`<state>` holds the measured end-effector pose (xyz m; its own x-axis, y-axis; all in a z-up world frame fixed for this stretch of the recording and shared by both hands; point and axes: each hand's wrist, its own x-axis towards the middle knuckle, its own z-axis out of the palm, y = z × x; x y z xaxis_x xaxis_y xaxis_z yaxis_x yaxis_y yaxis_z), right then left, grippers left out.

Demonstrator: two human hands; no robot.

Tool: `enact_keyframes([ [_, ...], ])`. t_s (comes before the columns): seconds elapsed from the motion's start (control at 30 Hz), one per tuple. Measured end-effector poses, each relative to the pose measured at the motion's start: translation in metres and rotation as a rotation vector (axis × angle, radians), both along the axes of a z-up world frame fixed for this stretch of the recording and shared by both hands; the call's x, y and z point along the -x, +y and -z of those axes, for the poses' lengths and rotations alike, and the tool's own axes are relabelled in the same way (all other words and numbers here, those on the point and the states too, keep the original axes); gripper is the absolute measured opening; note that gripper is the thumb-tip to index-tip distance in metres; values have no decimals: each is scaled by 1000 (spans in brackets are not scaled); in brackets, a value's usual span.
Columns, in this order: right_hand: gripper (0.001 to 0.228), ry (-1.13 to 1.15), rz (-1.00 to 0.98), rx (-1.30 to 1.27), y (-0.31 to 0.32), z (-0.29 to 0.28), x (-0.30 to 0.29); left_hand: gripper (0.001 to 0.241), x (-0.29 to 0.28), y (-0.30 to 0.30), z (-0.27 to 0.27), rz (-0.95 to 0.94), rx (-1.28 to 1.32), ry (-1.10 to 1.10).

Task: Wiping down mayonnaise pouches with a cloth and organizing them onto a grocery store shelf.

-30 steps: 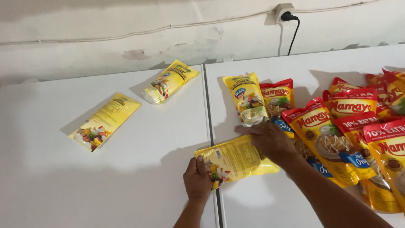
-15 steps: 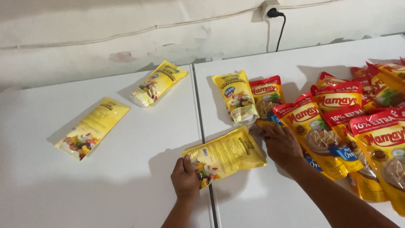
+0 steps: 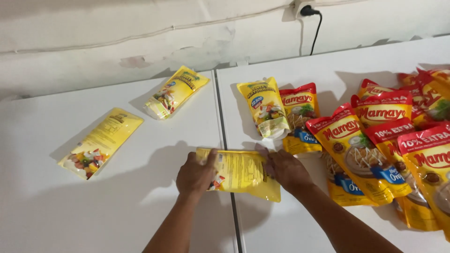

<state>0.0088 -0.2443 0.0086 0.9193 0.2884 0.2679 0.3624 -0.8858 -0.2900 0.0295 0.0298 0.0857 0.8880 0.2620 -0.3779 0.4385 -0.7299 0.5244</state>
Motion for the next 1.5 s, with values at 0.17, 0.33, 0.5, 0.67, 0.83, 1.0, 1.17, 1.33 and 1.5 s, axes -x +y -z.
enact_keyframes([
  [0.17, 45, 72, 222, 332, 8, 8, -23, 73, 1, 5, 26, -14, -44, -76],
  [0.33, 24, 270, 459, 138, -7, 16, -42, 73, -5, 20, 19, -25, -28, -38],
  [0.5, 30, -134, 111, -281, 9, 0, 4, 68, 11, 12, 3, -67, 7, 51],
  [0.67, 54, 58, 230, 93, 4, -9, 19, 69, 10, 16, 23, -67, -21, 3],
  [0.83, 75, 398, 464, 188, 9, -40, 31, 74, 27, 7, 17, -88, -87, 70],
  [1.0, 73, 88, 430, 95, 9, -38, 32, 103, 58, -10, 13, 486, -111, -729],
  [1.17, 69, -344, 355, 141, 1, -38, 26, 94, 37, -44, 85, 907, -205, -836],
  [1.33, 68, -330, 311, 60, -45, 42, -19, 82, -16, -38, 110, 980, -277, -770],
  [1.5, 52, 556, 369, -1003, -34, -17, -6, 45, 6, -61, -23, 490, 323, -567],
])
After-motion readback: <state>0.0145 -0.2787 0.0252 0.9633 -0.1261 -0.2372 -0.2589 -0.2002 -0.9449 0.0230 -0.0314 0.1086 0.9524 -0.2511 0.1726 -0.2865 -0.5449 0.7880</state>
